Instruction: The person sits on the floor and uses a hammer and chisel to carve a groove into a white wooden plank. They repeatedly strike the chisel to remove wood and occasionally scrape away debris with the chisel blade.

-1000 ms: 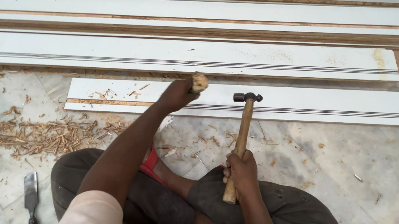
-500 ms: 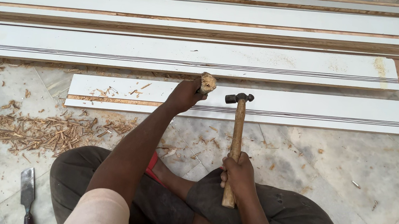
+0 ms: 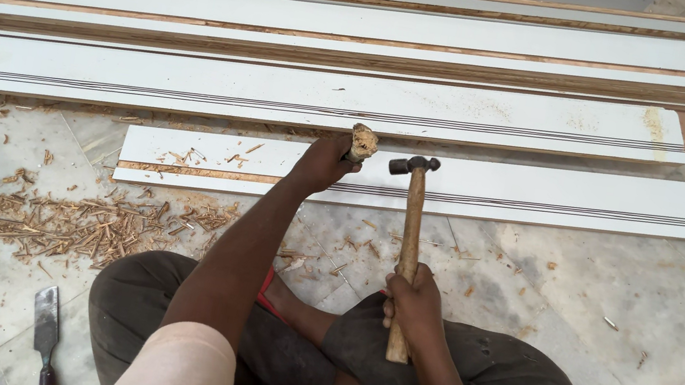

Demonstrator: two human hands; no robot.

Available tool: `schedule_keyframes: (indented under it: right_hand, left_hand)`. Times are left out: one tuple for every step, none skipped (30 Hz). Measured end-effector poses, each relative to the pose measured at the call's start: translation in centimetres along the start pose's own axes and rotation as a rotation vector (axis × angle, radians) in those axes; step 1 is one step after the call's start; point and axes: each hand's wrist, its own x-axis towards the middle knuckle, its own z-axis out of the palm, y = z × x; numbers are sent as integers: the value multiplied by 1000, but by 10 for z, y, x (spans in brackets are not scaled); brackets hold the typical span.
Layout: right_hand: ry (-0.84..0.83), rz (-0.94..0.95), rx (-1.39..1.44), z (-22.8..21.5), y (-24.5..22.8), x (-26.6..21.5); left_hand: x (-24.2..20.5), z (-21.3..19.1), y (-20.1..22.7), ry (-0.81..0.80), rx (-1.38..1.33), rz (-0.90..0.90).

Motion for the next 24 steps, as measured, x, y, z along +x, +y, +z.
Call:
schedule_keyframes:
  right_hand:
    - [6, -37, -20, 0, -3, -3]
    - [11, -73, -42, -1, -8, -7]
    - [15, -110, -64, -1, -13, -11]
    - [31, -138, -81, 1, -19, -15]
    - [46, -166, -99, 2, -26, -18]
    - [60, -196, -116, 3, -33, -21]
    - [64, -227, -152, 3, -40, -24]
    - [67, -259, -188, 3, -47, -28]
    - [70, -290, -224, 4, -52, -30]
    - [93, -315, -288, 4, -56, -32]
    - [116, -340, -352, 4, -58, -33]
    - [139, -363, -416, 5, -58, -32]
    - [149, -386, -482, 5, -56, -30]
    - [159, -410, -547, 6, -53, -26]
    - [169, -434, -612, 6, -49, -21]
    - [151, -439, -674, 8, -45, -16]
    - [133, -444, -736, 10, -41, -12]
    - [114, -447, -799, 9, -40, -10]
    - [115, -415, -782, 7, -43, -10]
    - [115, -381, -765, 5, -50, -13]
    - [114, -348, -748, 5, -59, -18]
    - [108, -255, -656, 1, -73, -27]
    - [102, -162, -564, -4, -87, -40]
    - [141, -274, -624, -8, -103, -53]
  left_hand:
    - [0, 0, 0, 3, -10, -6]
    - [0, 0, -1, 4, -9, -10]
    - [0, 0, -2, 4, -7, -14]
    - [0, 0, -3, 4, -6, -18]
    - [0, 1, -4, 3, -14, -17]
    - [1, 1, -5, 5, -21, -15]
    - [2, 1, -7, 7, -28, -12]
    - [4, 0, -8, 4, -36, -18]
    - [6, -1, -10, 1, -44, -24]
    - [6, -1, -11, -3, -53, -31]
    - [6, -2, -12, -7, -62, -32]
    - [5, -2, -13, -12, -71, -34]
    - [4, -3, -13, -16, -79, -36]
    - [2, -4, -13, -6, -61, -15]
    - [1, -4, -12, 4, -42, 6]
    - [0, -5, -11, 16, -22, 28]
    - [-2, -6, -10, 10, -40, 11]
    - [-4, -6, -9, 4, -59, -8]
    - [-5, -7, -7, -1, -78, -26]
    - [-5, -7, -7, 2, -83, -13]
    - [-5, -7, -6, 6, -89, 0]
    - [-5, -8, -6, 8, -92, 14]
    - [-6, -9, -7, 21, -84, 37]
    - [-7, -7, -6, 32, -78, 61]
